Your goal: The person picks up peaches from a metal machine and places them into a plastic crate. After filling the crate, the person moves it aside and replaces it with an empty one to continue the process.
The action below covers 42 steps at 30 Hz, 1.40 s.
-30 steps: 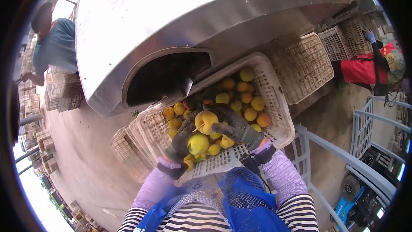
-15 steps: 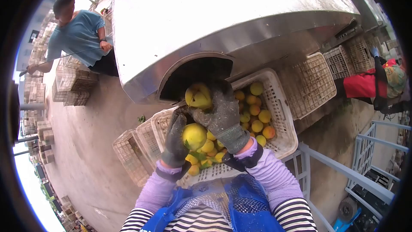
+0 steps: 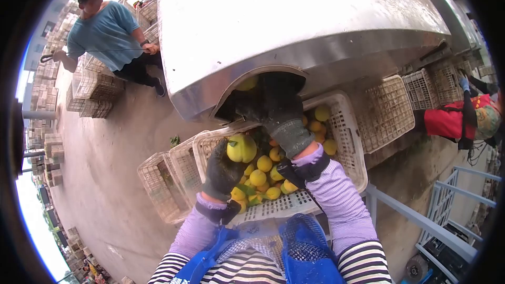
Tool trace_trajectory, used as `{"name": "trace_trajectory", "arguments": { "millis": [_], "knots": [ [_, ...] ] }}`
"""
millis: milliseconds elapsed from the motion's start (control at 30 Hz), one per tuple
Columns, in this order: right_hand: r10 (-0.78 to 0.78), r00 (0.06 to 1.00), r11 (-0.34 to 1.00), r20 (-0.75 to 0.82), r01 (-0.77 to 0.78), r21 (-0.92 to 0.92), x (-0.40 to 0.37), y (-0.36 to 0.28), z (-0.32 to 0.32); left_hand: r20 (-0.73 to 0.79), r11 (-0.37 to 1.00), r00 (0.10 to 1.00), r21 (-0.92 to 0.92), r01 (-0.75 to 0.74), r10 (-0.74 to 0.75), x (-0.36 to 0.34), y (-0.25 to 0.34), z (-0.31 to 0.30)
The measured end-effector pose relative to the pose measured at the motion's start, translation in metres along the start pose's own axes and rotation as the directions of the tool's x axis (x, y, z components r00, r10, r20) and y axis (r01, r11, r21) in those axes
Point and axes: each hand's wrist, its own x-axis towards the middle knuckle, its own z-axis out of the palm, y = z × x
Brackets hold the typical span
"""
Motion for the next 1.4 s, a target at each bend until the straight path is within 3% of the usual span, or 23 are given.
{"name": "trace_trajectory", "arguments": {
  "millis": [33,100,200,233,300,367,467,500,567,633,733,833,933,967,1000,1033,1067,1100,1167,1267,1333,1367,1400],
  "knots": [
    [-0.071,0.997,0.997,0.0,0.071,-0.028,-0.015,-0.004,-0.007,0.025,0.999,0.999,0.022,-0.029,0.029,0.001,-0.002,0.0],
    [-0.217,0.976,0.973,0.011,0.217,-0.083,-0.063,-0.015,-0.014,0.09,0.967,0.996,-0.253,0.042,-0.02,-0.003,-0.002,0.004],
    [-0.127,0.99,0.989,0.068,0.132,-0.071,-0.105,-0.023,0.004,0.166,0.755,0.977,-0.621,0.208,-0.132,-0.006,-0.009,0.009],
    [-0.093,0.995,0.996,-0.025,0.092,-0.019,-0.109,-0.022,0.014,0.192,0.644,0.968,-0.722,0.252,-0.164,-0.002,-0.012,0.011],
    [-0.073,0.978,0.997,-0.194,0.076,0.009,-0.103,-0.025,0.018,0.002,0.823,0.988,-0.553,0.132,-0.157,0.006,-0.026,0.019],
    [-0.063,0.958,0.998,-0.278,0.056,-0.034,-0.103,-0.027,0.021,-0.034,0.927,0.999,-0.376,-0.01,-0.003,0.004,-0.03,0.029],
    [-0.104,0.96,0.979,-0.261,0.052,-0.199,-0.095,-0.024,0.023,0.109,0.963,0.957,-0.035,-0.268,0.27,0.002,-0.008,0.046],
    [-0.123,0.965,0.969,-0.232,0.067,-0.237,-0.091,-0.024,0.021,0.104,0.934,0.953,0.193,-0.3,0.285,0.004,-0.006,0.043],
    [-0.148,0.969,0.951,-0.198,0.084,-0.299,-0.08,-0.021,0.021,0.018,0.96,0.981,0.205,-0.192,0.192,0.006,-0.01,0.037],
    [-0.169,0.968,0.933,-0.185,0.096,-0.348,-0.058,-0.014,0.024,-0.062,0.98,0.997,-0.196,0.031,-0.043,0.007,-0.018,0.029],
    [-0.293,0.918,0.946,-0.269,0.238,-0.219,-0.01,-0.009,0.026,-0.07,0.784,0.941,-0.575,0.233,-0.331,0.005,-0.019,0.019],
    [-0.357,0.884,0.922,-0.302,0.281,-0.267,0.004,0.0,0.031,-0.218,0.793,0.868,-0.546,0.27,-0.446,0.009,-0.053,0.006],
    [-0.08,0.977,0.994,-0.2,0.094,0.063,-0.027,0.0,-0.015,-0.26,0.872,0.862,-0.358,0.332,-0.435,0.024,-0.098,-0.007],
    [0.011,0.995,0.995,-0.1,-0.001,0.104,-0.048,0.013,-0.019,-0.233,0.937,0.908,-0.121,0.328,-0.348,0.028,-0.108,-0.001],
    [0.009,0.999,1.0,-0.037,-0.01,-0.001,-0.074,0.042,-0.016,-0.205,0.951,0.944,0.12,0.285,-0.257,0.034,-0.115,0.009],
    [0.018,0.999,0.995,0.028,-0.016,-0.101,-0.099,0.079,-0.006,-0.177,0.958,0.961,0.16,0.24,-0.212,0.043,-0.134,0.013],
    [0.168,0.986,0.977,0.018,-0.164,-0.133,-0.119,0.117,0.007,-0.15,0.961,0.975,0.2,0.193,-0.164,0.054,-0.156,0.011],
    [0.31,0.951,0.938,0.003,-0.306,-0.161,-0.134,0.152,0.02,-0.131,0.869,0.98,0.457,0.193,-0.149,0.075,-0.19,-0.002],
    [0.248,0.953,0.903,-0.174,-0.293,-0.315,-0.136,0.21,0.029,-0.06,0.519,0.997,0.851,0.076,-0.048,0.11,-0.234,-0.004],
    [0.241,0.884,0.845,-0.401,-0.394,-0.36,-0.116,0.289,0.068,0.147,-0.008,0.96,0.989,-0.15,0.238,0.134,-0.259,0.03],
    [0.401,0.872,0.774,-0.281,-0.487,-0.406,-0.1,0.311,0.079,0.235,-0.321,0.967,0.927,-0.192,0.101,0.135,-0.26,0.051],
    [0.538,0.838,0.715,-0.091,-0.511,-0.478,-0.093,0.319,0.081,0.193,-0.464,0.974,0.857,-0.225,-0.118,0.136,-0.259,0.061],
    [0.645,0.757,0.667,0.103,-0.492,-0.559,-0.085,0.326,0.083,0.192,-0.481,0.961,0.836,-0.266,-0.197,0.138,-0.264,0.059]
  ]
}}
